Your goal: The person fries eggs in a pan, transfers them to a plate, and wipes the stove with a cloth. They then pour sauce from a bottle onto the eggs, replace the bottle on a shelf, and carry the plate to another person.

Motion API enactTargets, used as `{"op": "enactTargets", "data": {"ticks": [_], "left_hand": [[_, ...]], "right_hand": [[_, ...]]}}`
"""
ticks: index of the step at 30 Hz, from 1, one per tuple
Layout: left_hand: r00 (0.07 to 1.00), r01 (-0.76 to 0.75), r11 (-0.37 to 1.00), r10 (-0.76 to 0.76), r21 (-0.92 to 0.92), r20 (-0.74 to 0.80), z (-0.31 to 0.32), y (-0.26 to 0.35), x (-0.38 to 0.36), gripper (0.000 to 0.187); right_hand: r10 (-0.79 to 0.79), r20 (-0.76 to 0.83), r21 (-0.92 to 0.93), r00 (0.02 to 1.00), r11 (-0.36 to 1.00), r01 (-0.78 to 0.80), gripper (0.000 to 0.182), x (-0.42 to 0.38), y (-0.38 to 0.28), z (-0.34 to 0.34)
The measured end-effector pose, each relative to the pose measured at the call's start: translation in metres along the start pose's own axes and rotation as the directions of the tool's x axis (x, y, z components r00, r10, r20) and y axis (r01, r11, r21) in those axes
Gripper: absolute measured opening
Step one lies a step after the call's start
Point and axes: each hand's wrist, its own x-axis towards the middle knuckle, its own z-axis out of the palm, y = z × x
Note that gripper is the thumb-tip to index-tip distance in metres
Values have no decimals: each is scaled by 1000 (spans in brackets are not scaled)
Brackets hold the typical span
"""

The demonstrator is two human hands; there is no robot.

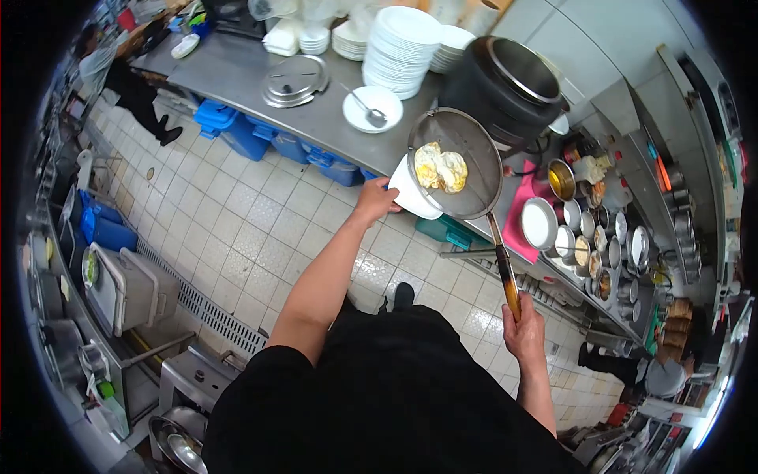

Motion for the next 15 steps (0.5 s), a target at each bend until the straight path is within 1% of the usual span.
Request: {"op": "enactTargets", "data": {"ticks": [2,6,8,10,12,14,15], "left_hand": [[998,-48,999,48,-8,-43,-30,10,-6,23],[994,-64,998,62,-20,-95,-85,30,-15,23],[989,-93,994,87,-49,-120,-110,41,-21,26],[985,-83,995,74,-56,-155,-136,51,-24,27],[979,-73,995,59,-64,-193,-160,57,-23,29],[967,-97,992,76,-77,-242,-185,60,-20,28],[961,-98,992,74,-80,-265,-196,61,-19,28]], "right_hand": [[-59,-12,-26,998,998,59,30,6,-19,3],[-180,-68,-101,981,980,173,29,22,-65,7],[-188,-51,-116,981,977,181,28,32,-89,9],[-241,-94,-150,966,963,225,29,46,-108,12],[-269,-85,-150,959,955,255,30,65,-127,17],[-298,-127,-105,946,952,286,30,86,-147,24],[-278,-153,-25,948,960,277,29,96,-157,30]]}}
